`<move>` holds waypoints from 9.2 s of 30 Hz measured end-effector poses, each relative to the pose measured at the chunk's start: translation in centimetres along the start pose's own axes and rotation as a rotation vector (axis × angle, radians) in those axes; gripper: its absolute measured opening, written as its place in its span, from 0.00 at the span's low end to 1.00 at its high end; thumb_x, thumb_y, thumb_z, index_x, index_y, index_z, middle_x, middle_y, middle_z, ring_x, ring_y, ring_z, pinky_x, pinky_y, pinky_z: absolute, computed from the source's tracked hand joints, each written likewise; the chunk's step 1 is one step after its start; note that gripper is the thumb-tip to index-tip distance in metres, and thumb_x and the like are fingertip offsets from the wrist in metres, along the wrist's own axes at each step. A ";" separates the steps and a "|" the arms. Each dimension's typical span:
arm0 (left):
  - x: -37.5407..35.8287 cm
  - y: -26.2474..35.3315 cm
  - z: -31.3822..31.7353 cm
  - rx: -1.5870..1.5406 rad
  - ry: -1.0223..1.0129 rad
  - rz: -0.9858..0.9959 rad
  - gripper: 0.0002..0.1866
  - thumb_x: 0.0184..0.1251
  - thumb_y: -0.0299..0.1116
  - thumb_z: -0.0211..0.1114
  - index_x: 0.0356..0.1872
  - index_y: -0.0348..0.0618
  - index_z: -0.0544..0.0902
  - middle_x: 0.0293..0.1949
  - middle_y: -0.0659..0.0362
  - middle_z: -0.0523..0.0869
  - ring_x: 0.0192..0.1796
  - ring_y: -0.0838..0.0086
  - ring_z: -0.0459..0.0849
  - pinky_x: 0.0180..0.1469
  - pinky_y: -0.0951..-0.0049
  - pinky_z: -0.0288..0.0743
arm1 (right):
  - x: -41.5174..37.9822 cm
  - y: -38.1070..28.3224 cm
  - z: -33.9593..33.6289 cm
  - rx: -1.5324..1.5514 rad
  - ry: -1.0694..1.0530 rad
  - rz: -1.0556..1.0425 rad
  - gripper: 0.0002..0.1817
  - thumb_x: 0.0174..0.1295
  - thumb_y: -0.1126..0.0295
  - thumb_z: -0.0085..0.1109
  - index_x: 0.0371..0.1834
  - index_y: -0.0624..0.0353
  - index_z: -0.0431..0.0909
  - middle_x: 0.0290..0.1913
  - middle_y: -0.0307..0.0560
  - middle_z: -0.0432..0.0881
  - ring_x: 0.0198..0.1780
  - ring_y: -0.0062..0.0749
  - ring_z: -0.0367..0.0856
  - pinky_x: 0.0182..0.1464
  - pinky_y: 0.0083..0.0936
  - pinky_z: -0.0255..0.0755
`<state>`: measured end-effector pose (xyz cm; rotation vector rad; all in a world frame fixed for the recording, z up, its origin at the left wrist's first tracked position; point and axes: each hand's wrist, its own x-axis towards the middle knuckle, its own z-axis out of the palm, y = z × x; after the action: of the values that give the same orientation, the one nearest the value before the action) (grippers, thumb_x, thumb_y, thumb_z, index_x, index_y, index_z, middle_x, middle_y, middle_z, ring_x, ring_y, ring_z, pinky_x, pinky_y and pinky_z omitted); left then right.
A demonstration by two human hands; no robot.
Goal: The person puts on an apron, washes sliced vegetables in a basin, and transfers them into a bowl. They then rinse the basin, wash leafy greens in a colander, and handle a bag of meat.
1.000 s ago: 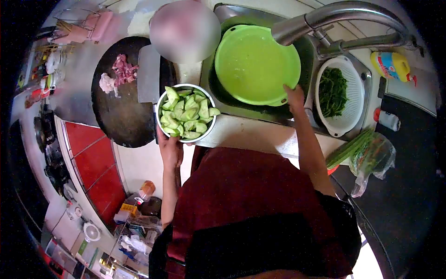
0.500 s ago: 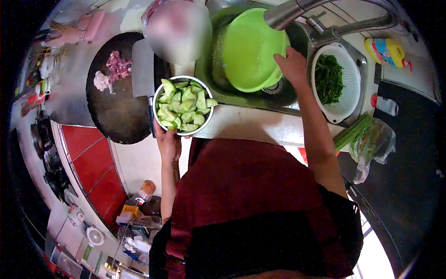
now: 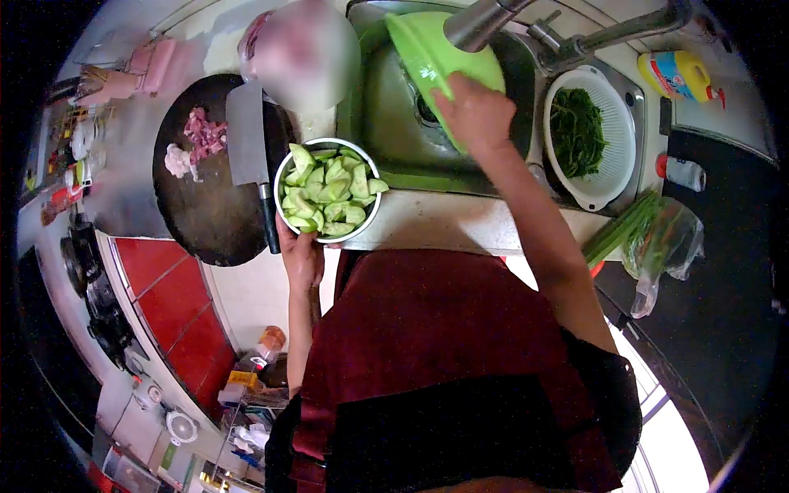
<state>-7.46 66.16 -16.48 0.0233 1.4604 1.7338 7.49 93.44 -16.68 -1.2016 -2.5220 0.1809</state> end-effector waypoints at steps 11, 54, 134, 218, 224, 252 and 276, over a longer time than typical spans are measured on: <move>0.5 -0.7 -0.2 0.018 0.009 0.043 0.37 0.52 0.17 0.51 0.66 0.48 0.52 0.62 0.52 0.63 0.61 0.60 0.66 0.61 0.62 0.63 | -1.0 -4.1 2.7 0.051 0.124 -0.116 0.10 0.41 0.65 0.60 0.17 0.54 0.68 0.17 0.43 0.74 0.18 0.36 0.75 0.22 0.32 0.67; 0.4 -0.7 -0.1 -0.072 0.020 0.032 0.33 0.54 0.14 0.50 0.64 0.46 0.57 0.59 0.56 0.67 0.58 0.67 0.69 0.59 0.68 0.65 | -5.8 11.6 4.2 0.190 -0.025 0.336 0.32 0.58 0.61 0.52 0.61 0.70 0.55 0.60 0.66 0.61 0.62 0.56 0.60 0.63 0.36 0.54; 13.2 3.7 14.1 0.568 0.001 0.643 0.27 0.56 0.18 0.51 0.60 0.40 0.61 0.50 0.50 0.73 0.42 0.65 0.79 0.37 0.65 0.78 | 4.9 7.0 8.1 2.167 -0.596 0.409 0.23 0.57 0.56 0.56 0.51 0.60 0.70 0.48 0.45 0.76 0.48 0.36 0.75 0.50 0.33 0.70; 6.8 6.0 2.3 0.203 -0.029 -0.321 0.20 0.50 0.26 0.56 0.47 0.34 0.71 0.43 0.53 0.77 0.46 0.62 0.77 0.50 0.63 0.72 | -8.8 17.9 23.0 0.207 -0.224 0.687 0.18 0.59 0.67 0.46 0.52 0.62 0.68 0.45 0.58 0.76 0.48 0.43 0.75 0.46 0.39 0.68; 4.9 6.4 6.6 0.196 0.033 -0.281 0.19 0.49 0.27 0.56 0.46 0.33 0.71 0.41 0.53 0.77 0.43 0.64 0.78 0.46 0.64 0.75 | -6.3 16.0 22.7 0.253 -0.282 0.796 0.32 0.50 0.54 0.61 0.54 0.61 0.62 0.44 0.62 0.76 0.45 0.56 0.75 0.46 0.44 0.71; 6.2 0.8 8.9 0.256 -0.085 -0.356 0.15 0.53 0.28 0.58 0.42 0.35 0.71 0.29 0.58 0.78 0.35 0.70 0.78 0.39 0.71 0.75 | -6.2 19.8 14.3 0.746 -0.279 0.524 0.14 0.58 0.67 0.50 0.46 0.59 0.73 0.41 0.58 0.78 0.41 0.50 0.77 0.43 0.41 0.71; 19.0 -17.9 7.6 1.012 0.010 0.097 0.33 0.47 0.41 0.69 0.49 0.27 0.67 0.34 0.47 0.80 0.36 0.57 0.81 0.39 0.63 0.76 | -3.6 4.8 15.6 -0.001 -0.664 -0.058 0.48 0.40 0.55 0.69 0.67 0.43 0.53 0.68 0.54 0.47 0.67 0.57 0.46 0.59 0.55 0.54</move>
<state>-5.45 82.89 -37.85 0.6201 2.2146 0.8954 7.59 94.18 -33.35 -1.2116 -3.1028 0.6602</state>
